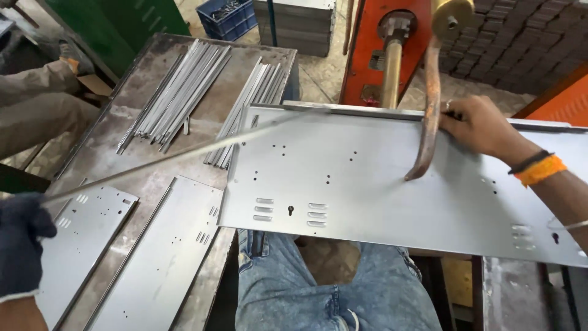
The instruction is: Using a spot welding machine to attach metal support strips to large sheet metal panels.
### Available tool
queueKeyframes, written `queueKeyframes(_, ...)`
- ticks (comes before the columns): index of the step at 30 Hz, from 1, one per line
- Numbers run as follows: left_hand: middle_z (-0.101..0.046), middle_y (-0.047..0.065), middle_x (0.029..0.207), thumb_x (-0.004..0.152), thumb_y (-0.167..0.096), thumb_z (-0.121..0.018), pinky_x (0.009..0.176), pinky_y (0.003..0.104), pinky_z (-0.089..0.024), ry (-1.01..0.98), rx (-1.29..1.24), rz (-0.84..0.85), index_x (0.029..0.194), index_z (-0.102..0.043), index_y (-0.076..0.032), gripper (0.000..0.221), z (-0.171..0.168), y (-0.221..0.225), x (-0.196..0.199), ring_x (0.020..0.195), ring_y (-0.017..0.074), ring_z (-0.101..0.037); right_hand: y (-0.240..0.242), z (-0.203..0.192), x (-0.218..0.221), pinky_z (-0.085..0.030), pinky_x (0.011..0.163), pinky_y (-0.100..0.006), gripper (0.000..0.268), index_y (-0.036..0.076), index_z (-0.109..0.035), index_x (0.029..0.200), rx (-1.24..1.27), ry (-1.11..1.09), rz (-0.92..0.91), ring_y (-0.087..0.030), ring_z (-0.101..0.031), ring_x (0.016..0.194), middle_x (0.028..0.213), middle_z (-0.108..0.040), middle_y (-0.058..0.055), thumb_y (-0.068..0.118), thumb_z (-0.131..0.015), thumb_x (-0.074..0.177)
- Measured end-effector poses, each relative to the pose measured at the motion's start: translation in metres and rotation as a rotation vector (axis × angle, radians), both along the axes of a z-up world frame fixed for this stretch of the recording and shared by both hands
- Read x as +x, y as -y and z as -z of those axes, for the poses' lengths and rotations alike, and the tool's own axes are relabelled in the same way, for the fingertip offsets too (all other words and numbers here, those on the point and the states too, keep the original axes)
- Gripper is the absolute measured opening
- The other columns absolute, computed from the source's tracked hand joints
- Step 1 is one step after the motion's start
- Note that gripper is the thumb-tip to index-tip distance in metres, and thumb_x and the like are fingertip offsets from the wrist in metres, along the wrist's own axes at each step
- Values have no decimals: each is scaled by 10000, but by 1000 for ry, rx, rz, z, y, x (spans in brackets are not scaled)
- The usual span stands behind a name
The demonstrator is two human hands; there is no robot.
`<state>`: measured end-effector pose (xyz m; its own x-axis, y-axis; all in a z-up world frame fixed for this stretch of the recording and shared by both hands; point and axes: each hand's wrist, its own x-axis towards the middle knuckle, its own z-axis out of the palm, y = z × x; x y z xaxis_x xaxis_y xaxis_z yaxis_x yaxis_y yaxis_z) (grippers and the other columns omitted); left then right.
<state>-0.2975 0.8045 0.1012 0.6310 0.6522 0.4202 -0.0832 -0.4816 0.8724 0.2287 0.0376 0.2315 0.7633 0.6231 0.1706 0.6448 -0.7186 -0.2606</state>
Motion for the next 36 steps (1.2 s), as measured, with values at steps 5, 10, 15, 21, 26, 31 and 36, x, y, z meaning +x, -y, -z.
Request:
queueKeyframes(5, -677, 86, 826, 1183, -109, -633, 718, 273, -502, -172, 35, 76, 1070, -709, 44, 205, -118, 132, 112, 719, 132, -636, -7, -14, 6, -559, 661, -403, 246, 60, -789, 1078, -17, -211, -51, -232, -695, 619, 803, -777, -132, 240, -670, 959)
queueKeyframes(10, -732, 83, 915, 1011, -115, -681, 710, 288, -549, -222, 293, 306, 1093, -752, -20, 145, -174, 213, 193, 795, 149, -683, -5, -15, 16, -527, 663, -391, 265, 20, -778, 1063, 3, -272, -85, -200, -653, 645, 779, -766, -132, 240, -667, 963)
queueKeyframes(15, -727, 70, 802, 878, -254, -824, 681, 363, -516, -86, 878, 450, 932, -811, -123, 142, -193, 300, 273, 742, 204, -648, -1, -19, 14, -520, 706, -358, 295, 25, -758, 1140, 85, -396, -148, -136, -627, 749, 839, -790, -88, 231, -646, 962)
queueKeyframes(21, -679, 87, 716, 895, -358, -822, 700, 435, -494, -117, 1076, 326, 815, -753, -129, 252, -171, 359, 336, 703, 265, -640, 4, -14, 4, -532, 717, -364, 326, 52, -742, 1197, 148, -398, -112, -156, -666, 792, 938, -780, -98, 248, -698, 939)
queueKeyframes(26, -669, 149, 769, 835, -328, -804, 726, 485, -504, 25, 1111, 237, 858, -723, -83, 259, -183, 365, 341, 785, 349, -665, 2, -9, -13, -575, 769, -404, 322, 48, -744, 1206, 124, -127, -124, -253, -750, 825, 991, -780, -160, 249, -691, 960)
queueKeyframes(31, -749, 153, 973, 944, -211, -697, 823, 452, -546, -105, 783, 495, 1051, -752, -75, 182, -157, 326, 360, 903, 331, -712, 10, 1, -16, -568, 748, -411, 279, 45, -742, 1202, 126, -96, -97, -274, -727, 780, 981, -771, -172, 195, -636, 992)
queueKeyframes(36, -772, 141, 1091, 1012, -147, -622, 881, 383, -566, -183, 465, 636, 1252, -701, -79, 262, -154, 318, 371, 952, 251, -734, 8, 4, -19, -562, 738, -405, 243, 31, -740, 1184, 113, -107, -51, -273, -718, 754, 943, -762, -179, 166, -629, 1015)
